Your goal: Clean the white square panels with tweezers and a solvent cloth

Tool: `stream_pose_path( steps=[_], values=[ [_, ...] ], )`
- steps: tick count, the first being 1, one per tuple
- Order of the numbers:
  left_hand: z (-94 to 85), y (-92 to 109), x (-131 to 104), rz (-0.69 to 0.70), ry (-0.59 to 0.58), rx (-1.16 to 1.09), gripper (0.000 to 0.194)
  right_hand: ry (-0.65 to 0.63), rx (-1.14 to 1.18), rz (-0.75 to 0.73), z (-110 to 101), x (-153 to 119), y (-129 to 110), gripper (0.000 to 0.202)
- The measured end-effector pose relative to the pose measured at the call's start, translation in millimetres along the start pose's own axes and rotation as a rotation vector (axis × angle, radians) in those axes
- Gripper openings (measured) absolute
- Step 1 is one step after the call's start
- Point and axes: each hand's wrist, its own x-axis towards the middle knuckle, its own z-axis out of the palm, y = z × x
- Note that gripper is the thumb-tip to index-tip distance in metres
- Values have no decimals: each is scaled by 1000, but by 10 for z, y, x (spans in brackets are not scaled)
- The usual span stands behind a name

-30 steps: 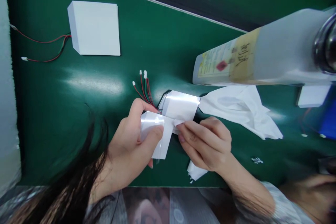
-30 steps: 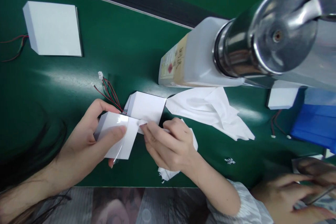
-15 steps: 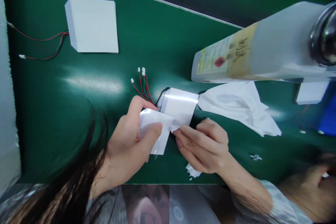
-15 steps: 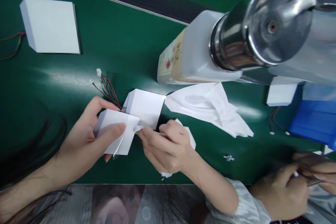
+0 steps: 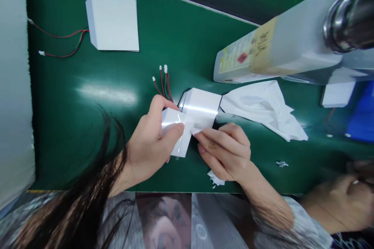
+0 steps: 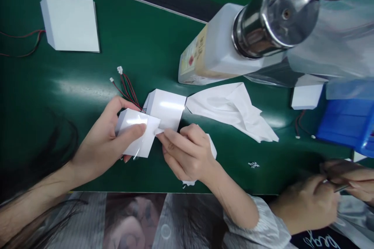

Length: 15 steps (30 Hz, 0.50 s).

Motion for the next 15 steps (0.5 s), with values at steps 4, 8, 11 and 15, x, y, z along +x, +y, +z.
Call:
stream_pose_path(
  steps=[4,8,11,15],
  values=[
    [-25,3,-2,35,-30,0,23,11,4,18,-3,-40,-44,25],
    [-38,16,-1,54,-49,11,22,37,26,-19,13,-68,-96,20],
    [-36,21,-1,47,-43,16,22,42,-8,7,22,-89,-119,22],
    [-27,26,-1,45,-37,14,22,38,13,-16,29,-110,-125,21]
  ],
)
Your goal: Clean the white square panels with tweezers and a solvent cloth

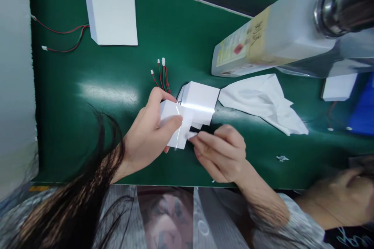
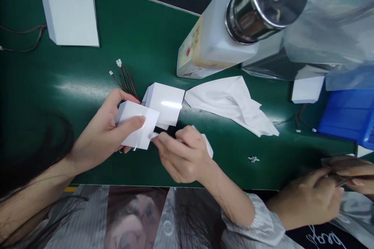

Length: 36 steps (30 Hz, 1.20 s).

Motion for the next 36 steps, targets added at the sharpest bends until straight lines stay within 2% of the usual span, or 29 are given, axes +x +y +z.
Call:
stream_pose_path(
  steps=[6,11,16,20,27,31,36],
  values=[
    [6,-2,-1,9,2,-6,21,19,-1,-2,-7,15,-38,19],
    [-1,15,8,11,-12,-33,21,2,88,-31,-37,1,-112,18],
    [-6,34,21,-7,-32,-62,21,119,17,-24,-22,-13,-138,13],
    [-3,19,14,10,-19,-56,21,37,24,9,-19,7,-155,10],
    [-9,3,6,4,-23,-68,21,22,63,89,-30,7,-202,9],
    [7,2,7,-5,-13,-81,22,68,76,77,-23,1,-203,9],
    [26,12,0,-10,-1,-87,22,37,97,60,-23,2,-191,10]
  ],
)
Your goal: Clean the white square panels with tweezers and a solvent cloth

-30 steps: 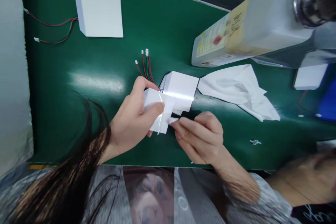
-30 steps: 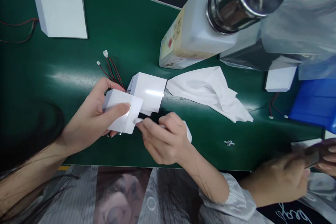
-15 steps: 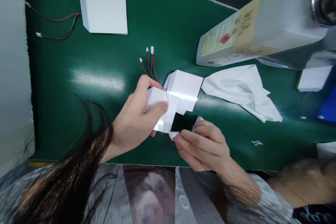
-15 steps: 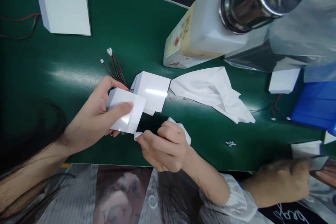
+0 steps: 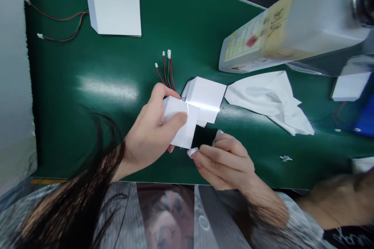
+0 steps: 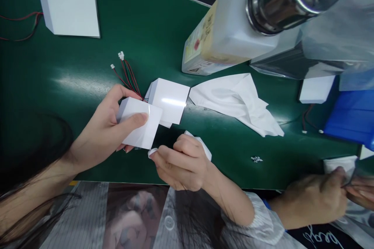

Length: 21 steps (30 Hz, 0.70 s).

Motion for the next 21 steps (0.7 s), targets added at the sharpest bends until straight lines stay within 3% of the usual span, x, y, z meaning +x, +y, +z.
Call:
stream_pose_path(
  steps=[3,14,21],
  values=[
    [-4,-1,-8,-8,1,-11,22,42,-31,-8,-3,6,4,11],
    [-5,10,-11,1,-3,-20,21,-15,-8,-3,-38,34,11,12],
    [-6,1,-8,2,-7,-20,21,15,-74,32,-8,3,-9,8]
  ],
)
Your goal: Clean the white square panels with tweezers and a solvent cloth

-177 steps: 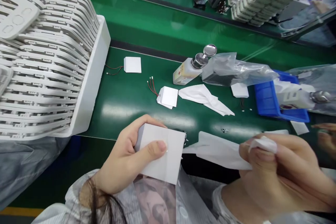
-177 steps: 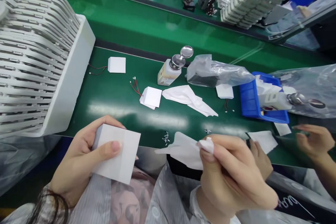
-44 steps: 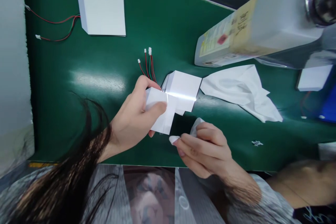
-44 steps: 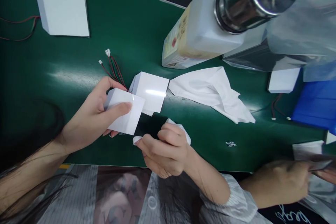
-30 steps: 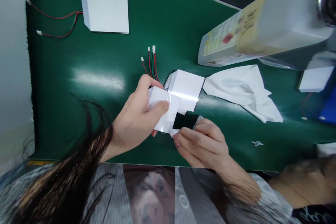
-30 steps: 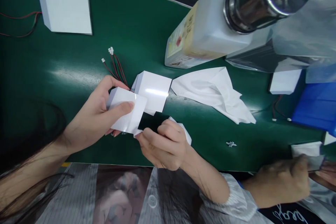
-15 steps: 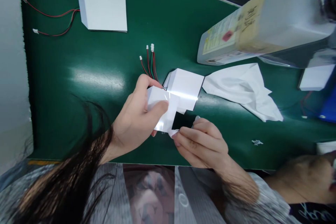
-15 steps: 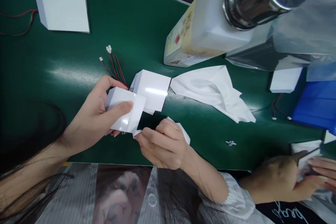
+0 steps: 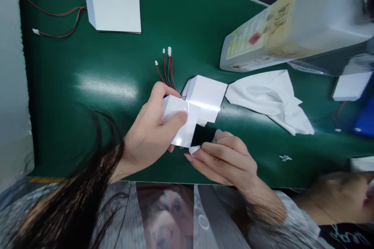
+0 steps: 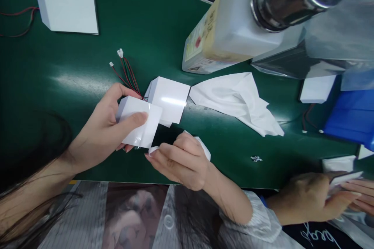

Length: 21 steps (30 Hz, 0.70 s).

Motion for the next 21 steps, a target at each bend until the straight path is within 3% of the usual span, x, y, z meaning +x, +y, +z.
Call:
stream_pose_path(
  steps=[9,21],
  values=[
    [13,5,4,-13,6,-6,21,70,34,-37,38,-12,10,12],
    [12,9,9,-18,23,2,22,24,99,-19,38,-30,43,9]
  ],
)
